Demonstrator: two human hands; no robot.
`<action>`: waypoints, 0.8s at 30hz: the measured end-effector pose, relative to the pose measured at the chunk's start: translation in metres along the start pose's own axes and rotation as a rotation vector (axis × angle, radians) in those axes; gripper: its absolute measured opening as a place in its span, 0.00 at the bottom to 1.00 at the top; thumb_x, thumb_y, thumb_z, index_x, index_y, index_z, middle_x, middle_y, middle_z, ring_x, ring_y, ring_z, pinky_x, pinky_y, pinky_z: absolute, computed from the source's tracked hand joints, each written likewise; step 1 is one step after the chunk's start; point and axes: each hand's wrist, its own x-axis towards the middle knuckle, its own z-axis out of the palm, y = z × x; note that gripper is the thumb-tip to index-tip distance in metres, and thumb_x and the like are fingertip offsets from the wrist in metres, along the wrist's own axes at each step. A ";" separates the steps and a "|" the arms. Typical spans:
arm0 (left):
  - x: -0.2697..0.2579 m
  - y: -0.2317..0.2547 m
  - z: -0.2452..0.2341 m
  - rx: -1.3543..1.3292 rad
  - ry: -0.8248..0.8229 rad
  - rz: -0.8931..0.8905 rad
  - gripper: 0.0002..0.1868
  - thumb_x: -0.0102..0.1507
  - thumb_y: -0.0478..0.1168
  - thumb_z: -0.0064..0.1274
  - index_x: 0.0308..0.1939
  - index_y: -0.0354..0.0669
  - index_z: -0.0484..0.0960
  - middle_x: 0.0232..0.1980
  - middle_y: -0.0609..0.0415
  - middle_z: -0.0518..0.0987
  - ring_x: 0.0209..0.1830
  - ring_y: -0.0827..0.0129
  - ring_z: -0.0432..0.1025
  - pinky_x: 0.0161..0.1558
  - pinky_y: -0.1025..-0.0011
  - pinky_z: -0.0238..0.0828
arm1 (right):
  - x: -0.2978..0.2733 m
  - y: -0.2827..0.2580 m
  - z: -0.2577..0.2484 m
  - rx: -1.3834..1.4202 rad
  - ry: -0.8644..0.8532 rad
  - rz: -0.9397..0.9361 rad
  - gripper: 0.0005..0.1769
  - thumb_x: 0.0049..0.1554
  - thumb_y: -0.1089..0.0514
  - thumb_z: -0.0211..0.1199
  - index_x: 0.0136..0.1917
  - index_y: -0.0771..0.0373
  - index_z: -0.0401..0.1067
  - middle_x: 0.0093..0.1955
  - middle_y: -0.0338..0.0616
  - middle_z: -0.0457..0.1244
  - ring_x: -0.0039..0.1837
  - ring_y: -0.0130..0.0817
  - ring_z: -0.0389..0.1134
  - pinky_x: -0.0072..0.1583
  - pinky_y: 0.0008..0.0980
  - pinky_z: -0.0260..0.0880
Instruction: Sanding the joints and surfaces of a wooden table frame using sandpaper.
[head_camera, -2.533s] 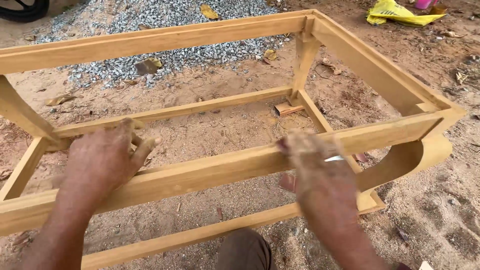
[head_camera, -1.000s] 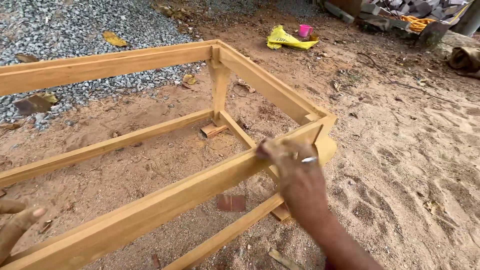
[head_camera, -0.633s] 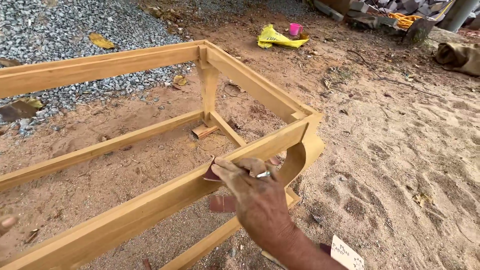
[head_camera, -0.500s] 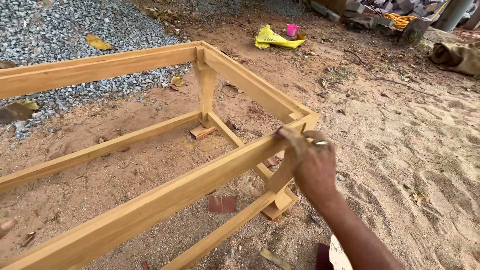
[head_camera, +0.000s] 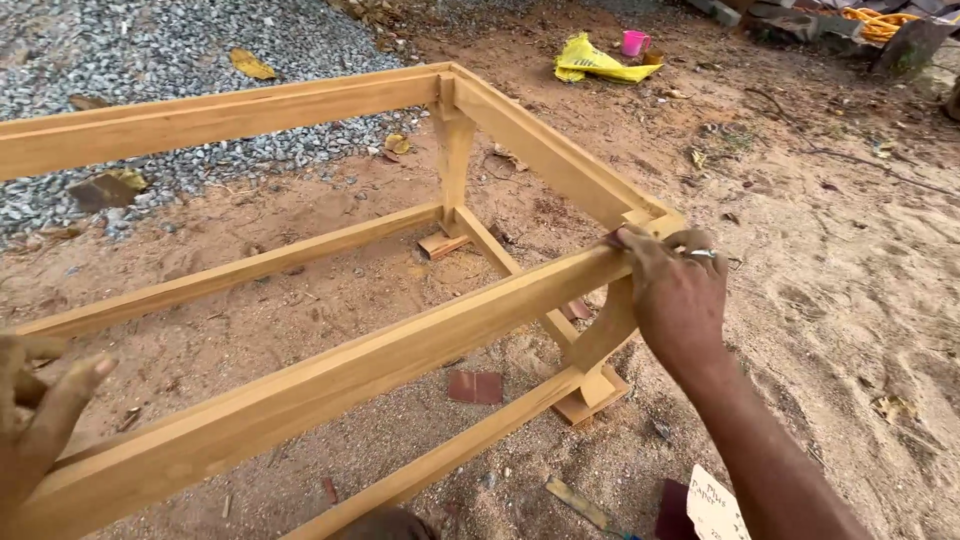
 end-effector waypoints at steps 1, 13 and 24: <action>-0.006 0.054 -0.028 0.016 0.007 -0.007 0.28 0.70 0.56 0.51 0.56 0.30 0.77 0.33 0.37 0.84 0.26 0.57 0.78 0.26 0.61 0.77 | -0.006 -0.016 0.002 0.098 0.030 -0.030 0.19 0.67 0.58 0.55 0.70 0.48 0.71 0.56 0.41 0.71 0.40 0.31 0.70 0.49 0.38 0.69; -0.053 0.421 -0.033 -0.071 -0.154 0.726 0.49 0.61 0.60 0.52 0.77 0.37 0.51 0.77 0.37 0.56 0.75 0.47 0.56 0.72 0.48 0.48 | -0.044 -0.074 -0.053 0.494 -0.157 -0.304 0.24 0.63 0.52 0.62 0.70 0.54 0.63 0.63 0.43 0.69 0.63 0.32 0.68 0.69 0.48 0.68; -0.057 0.451 0.003 0.423 0.075 0.896 0.30 0.66 0.44 0.47 0.67 0.28 0.65 0.70 0.39 0.69 0.72 0.53 0.63 0.73 0.57 0.59 | 0.062 0.071 0.003 0.541 -0.126 -0.011 0.17 0.64 0.46 0.62 0.62 0.54 0.77 0.61 0.47 0.70 0.57 0.40 0.73 0.57 0.45 0.77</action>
